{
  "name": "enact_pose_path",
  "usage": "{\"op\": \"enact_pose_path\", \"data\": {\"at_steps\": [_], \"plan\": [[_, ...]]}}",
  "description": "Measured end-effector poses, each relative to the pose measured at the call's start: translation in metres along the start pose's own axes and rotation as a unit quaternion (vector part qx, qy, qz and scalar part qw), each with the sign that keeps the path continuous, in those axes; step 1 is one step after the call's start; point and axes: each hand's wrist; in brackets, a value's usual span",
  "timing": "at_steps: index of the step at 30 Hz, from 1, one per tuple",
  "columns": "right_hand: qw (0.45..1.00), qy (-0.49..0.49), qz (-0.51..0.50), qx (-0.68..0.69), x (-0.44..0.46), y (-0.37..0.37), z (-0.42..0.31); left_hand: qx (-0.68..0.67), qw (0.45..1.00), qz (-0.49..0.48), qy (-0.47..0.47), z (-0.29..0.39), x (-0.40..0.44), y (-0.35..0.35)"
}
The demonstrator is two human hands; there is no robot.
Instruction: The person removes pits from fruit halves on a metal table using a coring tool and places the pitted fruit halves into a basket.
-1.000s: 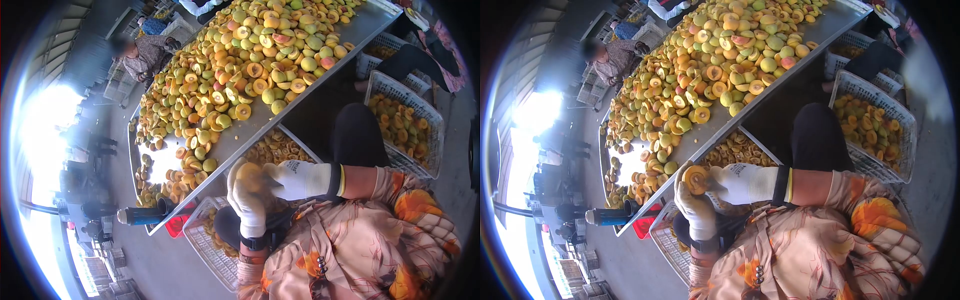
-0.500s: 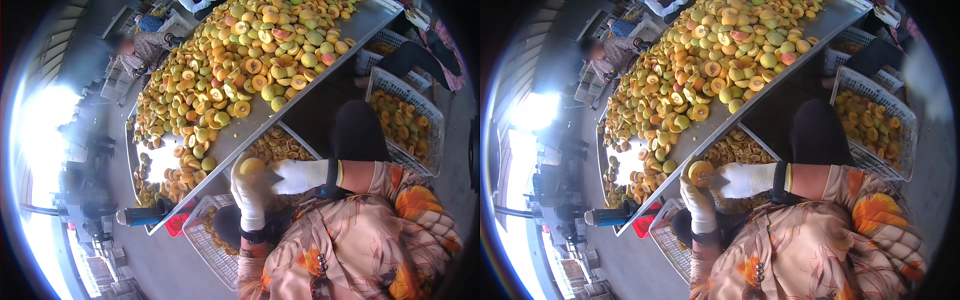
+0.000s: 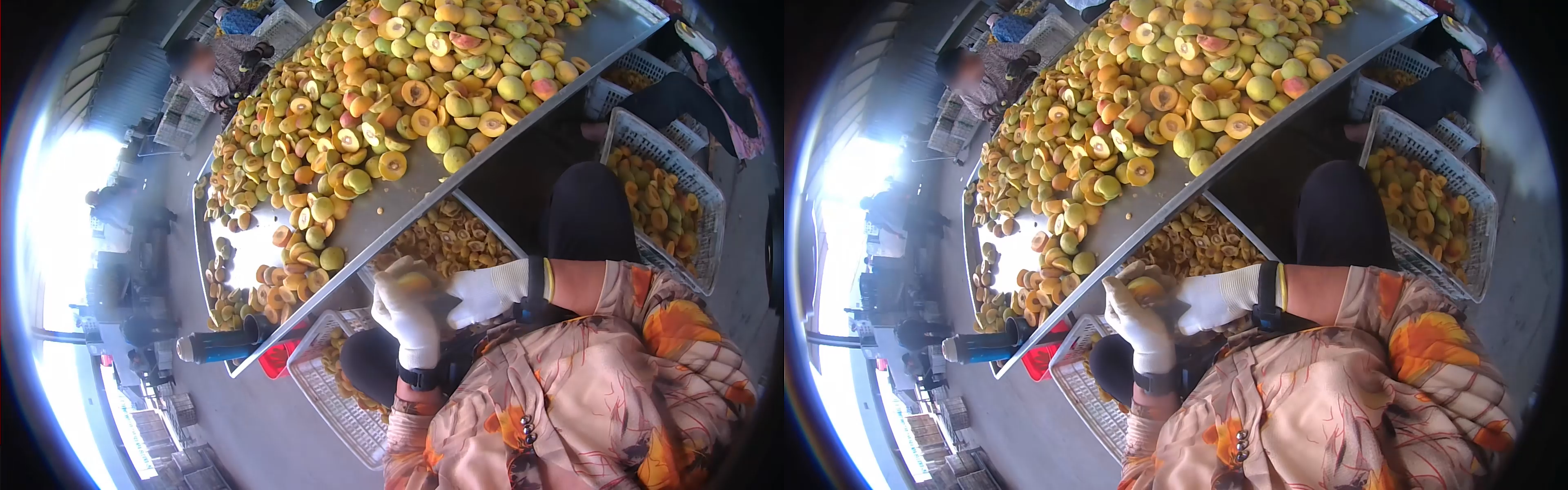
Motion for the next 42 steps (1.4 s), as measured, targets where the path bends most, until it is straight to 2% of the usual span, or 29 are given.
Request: {"op": "enact_pose_path", "data": {"at_steps": [1, 5, 7, 10, 14, 16, 19, 23, 26, 27, 30, 31, 34, 37, 40, 42], "plan": [[0.993, -0.102, -0.052, 0.029, -0.013, 0.007, -0.019, -0.003, 1.000, -0.005, 0.004, 0.002, 0.000, -0.001], [0.998, 0.039, -0.032, 0.039, 0.015, -0.002, 0.023, -0.034, 0.998, -0.012, 0.052, 0.012, 0.006, -0.004], [0.987, 0.158, 0.015, 0.005, 0.016, -0.001, 0.018, -0.038, 0.997, -0.027, 0.067, 0.014, 0.010, -0.002], [0.988, 0.107, 0.001, -0.107, 0.004, 0.010, -0.005, 0.003, 1.000, -0.022, 0.021, 0.010, 0.010, -0.004], [0.986, 0.149, 0.010, -0.072, 0.016, 0.004, 0.015, 0.009, 1.000, -0.020, 0.010, 0.009, 0.011, -0.007], [0.992, 0.128, -0.002, -0.022, 0.024, 0.001, 0.030, 0.018, 0.999, -0.030, 0.032, 0.014, 0.015, -0.006], [0.994, 0.113, -0.004, -0.008, 0.033, 0.000, 0.042, 0.067, 0.996, -0.051, 0.004, 0.018, 0.015, -0.008], [0.995, 0.070, -0.034, 0.069, 0.023, 0.004, 0.035, 0.033, 0.998, -0.040, -0.030, 0.010, 0.024, -0.010], [0.992, 0.060, -0.049, 0.103, 0.022, 0.007, 0.034, 0.036, 0.998, -0.059, -0.013, 0.014, 0.024, -0.010], [0.991, 0.064, -0.052, 0.102, 0.021, 0.009, 0.033, 0.041, 0.993, -0.107, -0.035, 0.015, 0.024, -0.006], [0.992, 0.066, -0.046, 0.097, 0.015, 0.013, 0.021, 0.112, 0.971, -0.170, -0.123, 0.018, 0.030, -0.006], [0.988, 0.012, -0.083, 0.133, 0.014, 0.015, 0.018, 0.099, 0.977, -0.164, -0.094, 0.025, 0.028, -0.009], [0.981, -0.038, -0.096, 0.166, 0.000, 0.020, 0.000, 0.052, 0.987, -0.137, -0.058, 0.015, 0.030, -0.007], [0.976, -0.042, -0.114, 0.182, 0.001, 0.021, 0.009, 0.035, 0.993, -0.115, -0.009, 0.013, 0.029, -0.009], [0.995, -0.029, -0.042, 0.085, -0.005, 0.020, -0.002, 0.044, 0.988, -0.144, -0.018, 0.020, 0.030, -0.010], [0.992, -0.062, -0.065, 0.093, -0.005, 0.022, -0.008, 0.105, 0.979, -0.168, -0.042, 0.028, 0.030, -0.011]]}}
Point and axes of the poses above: each hand's wrist, its own x-axis towards the middle knuckle, its own y-axis out of the back of the hand, z = x × y, and after that the axes turned 6 degrees about -y, right-handed
